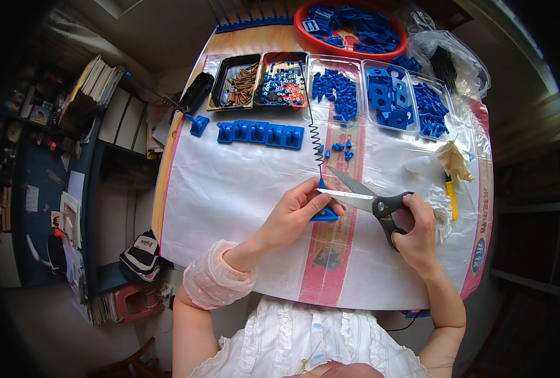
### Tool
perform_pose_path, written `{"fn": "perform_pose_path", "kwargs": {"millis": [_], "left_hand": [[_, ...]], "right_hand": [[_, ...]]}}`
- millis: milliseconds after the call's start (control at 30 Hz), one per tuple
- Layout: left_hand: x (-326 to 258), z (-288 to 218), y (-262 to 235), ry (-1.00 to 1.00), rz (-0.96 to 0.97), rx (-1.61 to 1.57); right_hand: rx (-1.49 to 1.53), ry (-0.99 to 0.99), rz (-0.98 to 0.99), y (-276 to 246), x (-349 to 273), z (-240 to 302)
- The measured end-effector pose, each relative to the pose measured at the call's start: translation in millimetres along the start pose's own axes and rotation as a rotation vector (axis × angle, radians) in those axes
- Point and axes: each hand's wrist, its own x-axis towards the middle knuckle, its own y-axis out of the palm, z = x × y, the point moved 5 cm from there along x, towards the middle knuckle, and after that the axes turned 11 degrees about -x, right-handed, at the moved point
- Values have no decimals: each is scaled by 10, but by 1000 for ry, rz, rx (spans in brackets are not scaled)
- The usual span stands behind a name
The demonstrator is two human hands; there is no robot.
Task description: Assembling small blue plastic components onto a metal spiral wire at a workstation.
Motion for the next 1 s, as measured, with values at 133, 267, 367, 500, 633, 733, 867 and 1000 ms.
{"fn": "perform_pose_path", "kwargs": {"millis": [133,267,367,500,633,733,867,1000], "left_hand": [[0,-17,12,45,-36,58],[-7,-34,35,66,9,135],[-17,-33,40,53,25,149],[-12,-9,44,84,-1,162],[-14,-22,52,96,-16,184],[-19,-12,48,92,-12,173],[-15,-32,65,118,-26,151],[-11,-17,49,118,-60,118]], "right_hand": [[10,-9,-6,-12,8,11],[2,-19,-11,-11,12,23],[-2,-29,-20,-14,17,39],[-2,-36,-28,-14,19,48],[-4,-31,-10,-12,22,53],[-7,-34,-18,-9,24,64],[-4,-30,-29,-2,19,63],[3,-14,-17,4,13,56]]}}
